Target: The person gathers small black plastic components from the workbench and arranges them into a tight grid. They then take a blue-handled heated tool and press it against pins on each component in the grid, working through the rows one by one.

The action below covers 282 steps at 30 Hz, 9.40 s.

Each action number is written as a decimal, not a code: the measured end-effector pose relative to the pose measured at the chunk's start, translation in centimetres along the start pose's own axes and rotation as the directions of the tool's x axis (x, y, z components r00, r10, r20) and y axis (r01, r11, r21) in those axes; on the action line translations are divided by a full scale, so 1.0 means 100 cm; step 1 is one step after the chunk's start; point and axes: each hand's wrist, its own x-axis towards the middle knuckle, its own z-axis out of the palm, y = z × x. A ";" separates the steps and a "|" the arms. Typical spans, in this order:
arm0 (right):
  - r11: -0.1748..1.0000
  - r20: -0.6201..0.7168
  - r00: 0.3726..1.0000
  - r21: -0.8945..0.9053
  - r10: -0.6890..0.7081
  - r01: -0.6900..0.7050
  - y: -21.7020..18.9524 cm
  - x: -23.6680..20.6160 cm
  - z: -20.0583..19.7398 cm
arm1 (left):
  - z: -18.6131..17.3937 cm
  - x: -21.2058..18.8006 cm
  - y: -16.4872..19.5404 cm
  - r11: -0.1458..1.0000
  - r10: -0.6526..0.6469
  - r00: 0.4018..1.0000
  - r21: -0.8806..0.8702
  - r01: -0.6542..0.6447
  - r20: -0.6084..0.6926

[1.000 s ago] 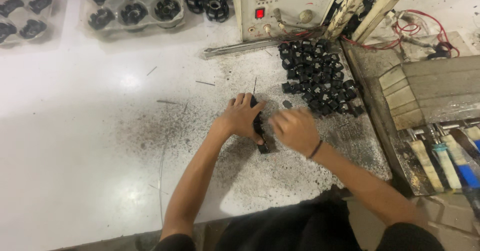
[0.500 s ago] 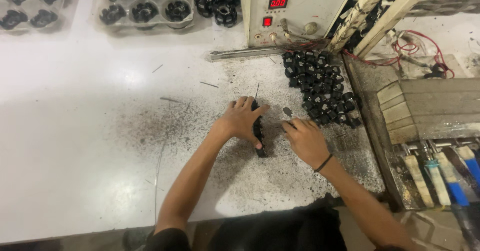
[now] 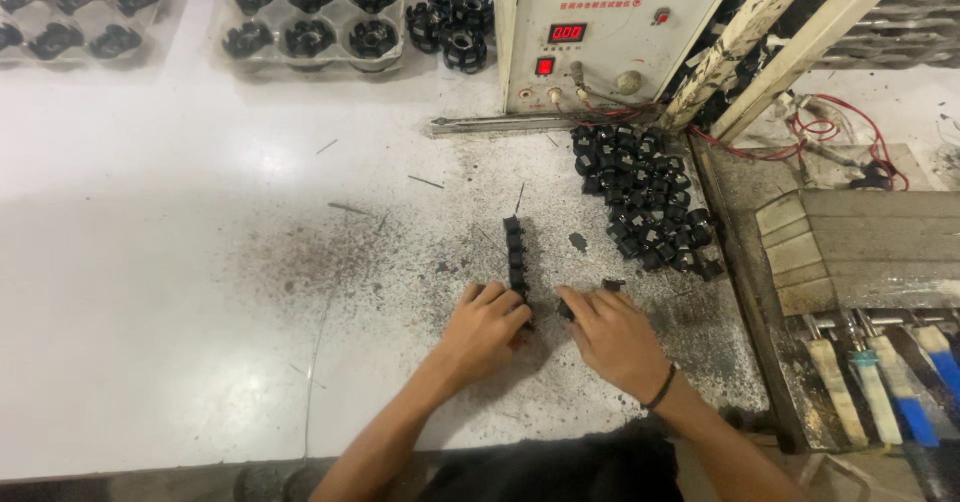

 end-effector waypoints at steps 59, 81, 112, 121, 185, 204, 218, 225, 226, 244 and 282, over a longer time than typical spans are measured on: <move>0.843 -0.368 0.929 -0.509 -0.030 -0.175 0.073 0.019 -0.009 | -0.021 -0.005 0.012 0.974 0.186 0.974 -0.156 -0.165 0.131; 0.943 -0.002 1.000 -0.333 -0.020 0.018 0.048 -0.003 0.005 | 0.030 0.071 -0.103 0.917 -0.334 0.942 -0.243 0.317 -0.032; 0.826 -0.198 0.980 -0.557 -0.032 -0.086 0.106 0.132 0.014 | 0.062 0.079 -0.133 0.901 -0.313 0.945 -0.343 0.265 -0.093; 0.997 -0.358 0.934 0.071 -0.002 0.029 0.060 0.122 0.049 | 0.063 0.077 -0.132 0.898 -0.333 0.939 -0.331 0.288 -0.087; 0.978 0.032 0.979 -0.052 0.202 -0.200 0.062 0.064 0.020 | 0.048 0.134 -0.115 0.989 -0.124 0.925 -0.035 0.146 0.360; 0.996 -0.336 0.940 -0.046 0.058 -0.078 0.033 0.088 0.030 | 0.057 0.129 -0.121 0.987 -0.125 0.911 -0.045 0.155 0.394; 0.966 -0.206 0.976 -0.228 0.077 -0.124 0.072 0.096 0.021 | 0.041 0.138 -0.100 0.987 -0.156 0.887 0.024 0.162 0.434; 0.905 -0.314 0.945 -0.422 -0.087 -0.056 0.054 0.081 0.026 | 0.051 0.130 -0.105 0.989 -0.143 0.920 0.078 0.122 0.365; 0.881 -0.292 0.949 -0.471 -0.117 -0.037 0.052 0.079 0.024 | 0.052 0.130 -0.106 0.989 -0.150 0.917 0.069 0.134 0.370; 0.985 -0.058 0.985 -0.052 0.163 -0.166 0.021 0.066 0.015 | 0.046 0.132 -0.114 0.977 -0.158 0.864 -0.051 0.208 0.479; 0.874 -0.304 0.931 -0.485 -0.201 0.030 0.054 0.046 0.001 | 0.043 0.135 -0.105 0.981 -0.171 0.760 0.036 0.191 0.627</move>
